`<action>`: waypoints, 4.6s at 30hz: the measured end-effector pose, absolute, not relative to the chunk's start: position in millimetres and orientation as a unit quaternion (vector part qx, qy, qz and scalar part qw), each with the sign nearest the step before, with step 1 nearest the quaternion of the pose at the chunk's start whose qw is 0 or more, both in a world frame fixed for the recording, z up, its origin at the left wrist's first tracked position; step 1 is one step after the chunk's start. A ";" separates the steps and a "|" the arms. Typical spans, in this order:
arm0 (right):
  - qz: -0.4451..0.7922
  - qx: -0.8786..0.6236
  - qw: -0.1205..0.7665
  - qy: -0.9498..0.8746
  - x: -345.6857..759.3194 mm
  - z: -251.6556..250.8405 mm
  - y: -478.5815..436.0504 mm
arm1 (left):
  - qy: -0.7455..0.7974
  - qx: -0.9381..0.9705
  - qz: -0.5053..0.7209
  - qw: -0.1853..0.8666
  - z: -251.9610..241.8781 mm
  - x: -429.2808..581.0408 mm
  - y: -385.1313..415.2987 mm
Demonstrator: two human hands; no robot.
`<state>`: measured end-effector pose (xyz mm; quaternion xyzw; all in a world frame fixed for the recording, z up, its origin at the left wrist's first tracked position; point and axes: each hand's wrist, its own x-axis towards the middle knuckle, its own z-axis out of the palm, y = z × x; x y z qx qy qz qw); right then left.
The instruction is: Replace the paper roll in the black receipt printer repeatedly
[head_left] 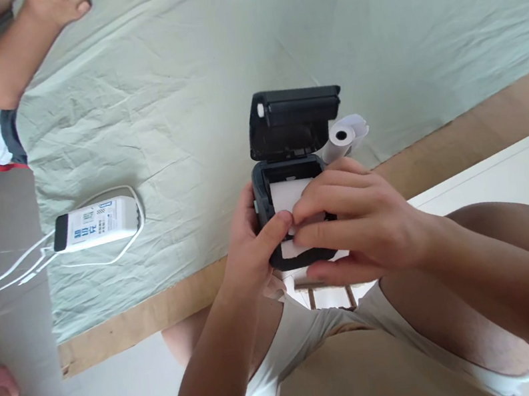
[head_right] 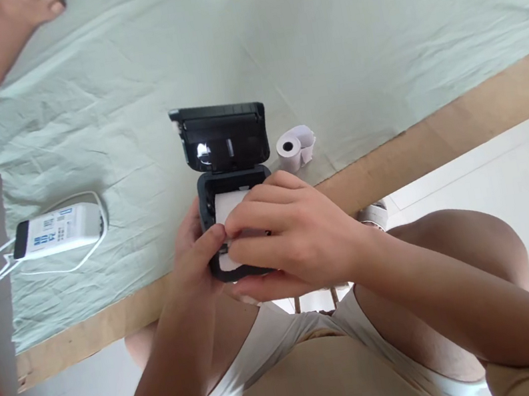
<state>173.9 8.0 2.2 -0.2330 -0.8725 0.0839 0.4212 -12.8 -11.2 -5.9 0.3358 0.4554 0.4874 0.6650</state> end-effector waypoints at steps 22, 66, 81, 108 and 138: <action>0.137 -0.396 0.586 -0.694 191.4 21.9 27.0 | 0.534 0.298 0.460 0.644 2.2 -8.3 -15.9; 0.087 -0.476 0.499 -0.719 180.1 20.5 20.7 | 0.488 0.221 0.534 0.655 0.8 -2.1 -1.4; 0.158 -0.533 0.078 -0.827 162.2 52.2 33.8 | 0.534 0.229 0.500 0.643 -1.9 -4.9 -2.3; 0.321 -0.552 0.390 -0.664 219.0 64.2 35.1 | 0.474 0.186 0.491 0.706 3.5 -1.1 -0.2; 0.011 -0.562 0.370 -0.740 249.9 7.4 43.3 | 0.512 0.212 0.498 0.667 3.8 0.7 1.6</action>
